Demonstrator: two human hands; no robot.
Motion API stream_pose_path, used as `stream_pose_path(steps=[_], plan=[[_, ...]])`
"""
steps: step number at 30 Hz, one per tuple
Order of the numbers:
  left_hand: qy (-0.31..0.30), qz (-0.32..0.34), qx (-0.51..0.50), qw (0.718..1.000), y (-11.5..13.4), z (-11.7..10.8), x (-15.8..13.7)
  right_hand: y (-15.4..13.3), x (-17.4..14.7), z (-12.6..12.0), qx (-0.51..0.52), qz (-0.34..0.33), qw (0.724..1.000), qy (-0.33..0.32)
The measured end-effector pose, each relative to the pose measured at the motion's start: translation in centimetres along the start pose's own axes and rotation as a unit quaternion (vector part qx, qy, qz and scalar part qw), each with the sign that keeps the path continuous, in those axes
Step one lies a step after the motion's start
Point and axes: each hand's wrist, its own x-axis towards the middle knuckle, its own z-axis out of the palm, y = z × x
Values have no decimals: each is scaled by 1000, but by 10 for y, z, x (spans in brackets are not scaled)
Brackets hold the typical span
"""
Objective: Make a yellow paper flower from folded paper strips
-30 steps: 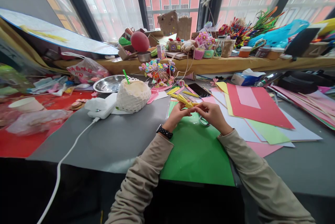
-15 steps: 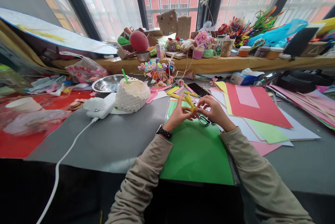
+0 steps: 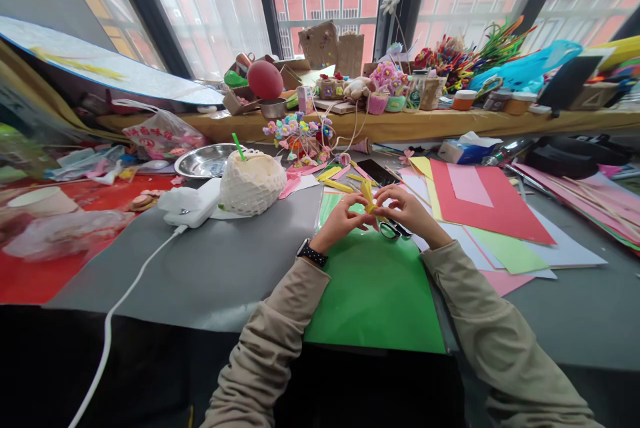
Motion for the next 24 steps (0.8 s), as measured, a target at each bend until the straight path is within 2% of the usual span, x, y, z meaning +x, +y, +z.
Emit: stream_pose_path(steps=[2, 8, 18, 24], plan=[[1, -13, -4, 1000, 0, -1, 0, 0, 0, 0, 2, -3, 1000, 0], [-56, -57, -31, 996, 2, -2, -2, -1, 1, 1, 17, -7, 1000, -1], [-34, -32, -111, 993, 0, -2, -2, -2, 0, 1, 102, 3, 995, 5], [-39, -28, -125, 991, 1, -1, -1, -6, 0, 2, 114, -4, 993, 14]])
